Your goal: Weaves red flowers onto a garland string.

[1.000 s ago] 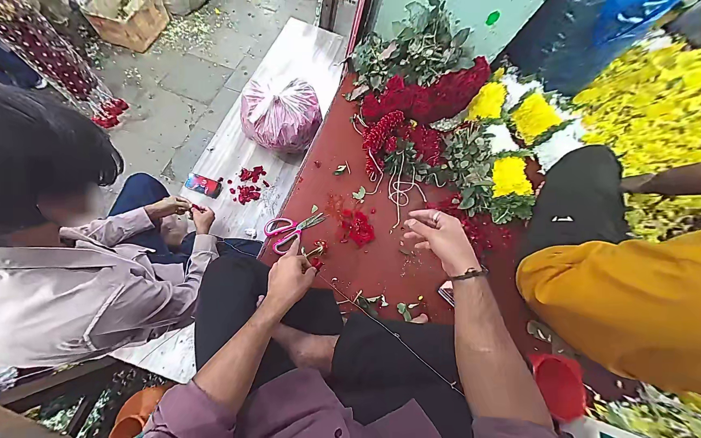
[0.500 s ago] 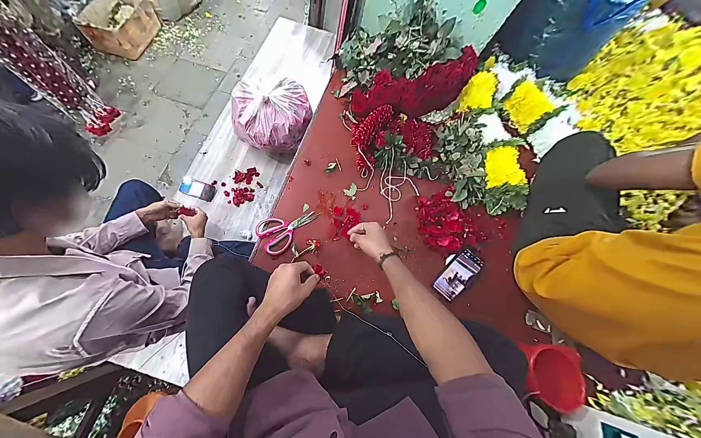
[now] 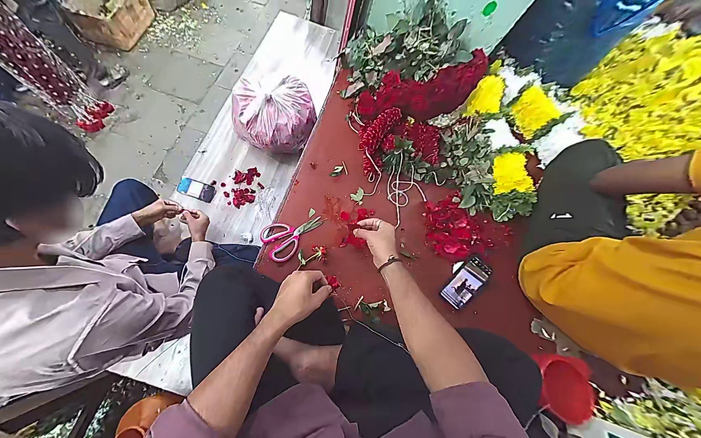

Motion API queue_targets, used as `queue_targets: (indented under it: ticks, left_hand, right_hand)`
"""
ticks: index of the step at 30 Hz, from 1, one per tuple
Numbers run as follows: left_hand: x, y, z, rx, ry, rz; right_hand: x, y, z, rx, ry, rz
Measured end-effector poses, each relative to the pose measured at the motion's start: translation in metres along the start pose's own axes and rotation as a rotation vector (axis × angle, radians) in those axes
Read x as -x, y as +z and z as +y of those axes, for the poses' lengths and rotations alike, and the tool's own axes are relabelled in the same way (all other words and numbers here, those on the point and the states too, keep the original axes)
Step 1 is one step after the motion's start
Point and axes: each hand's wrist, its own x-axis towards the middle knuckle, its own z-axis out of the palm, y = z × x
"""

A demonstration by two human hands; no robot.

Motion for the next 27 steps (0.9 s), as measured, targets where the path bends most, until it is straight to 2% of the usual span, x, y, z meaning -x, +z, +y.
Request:
queue_targets:
  ticks: [6,12,15,18,24,27]
  left_hand:
    - [0.004,0.001,0.000,0.003,0.031,0.021]
    - [0.009,0.008,0.001,-0.045,0.082,0.045]
    - [0.010,0.009,0.000,-0.083,0.095,0.080]
    - [0.010,0.010,0.001,-0.116,0.082,0.109]
    - [0.006,0.011,0.000,-0.130,0.043,0.087]
    - [0.003,0.011,-0.001,-0.134,0.033,0.073]
  right_hand:
    - [0.051,-0.056,-0.019,-0.344,0.024,-0.086]
    - [0.098,-0.083,-0.007,-0.384,0.036,-0.134]
    - [0.096,-0.078,-0.001,-0.432,0.078,-0.136]
    - [0.089,-0.077,-0.006,-0.452,0.044,-0.177]
    - [0.088,-0.079,0.000,-0.512,0.087,-0.215]
    - [0.088,-0.079,-0.002,-0.532,0.045,-0.200]
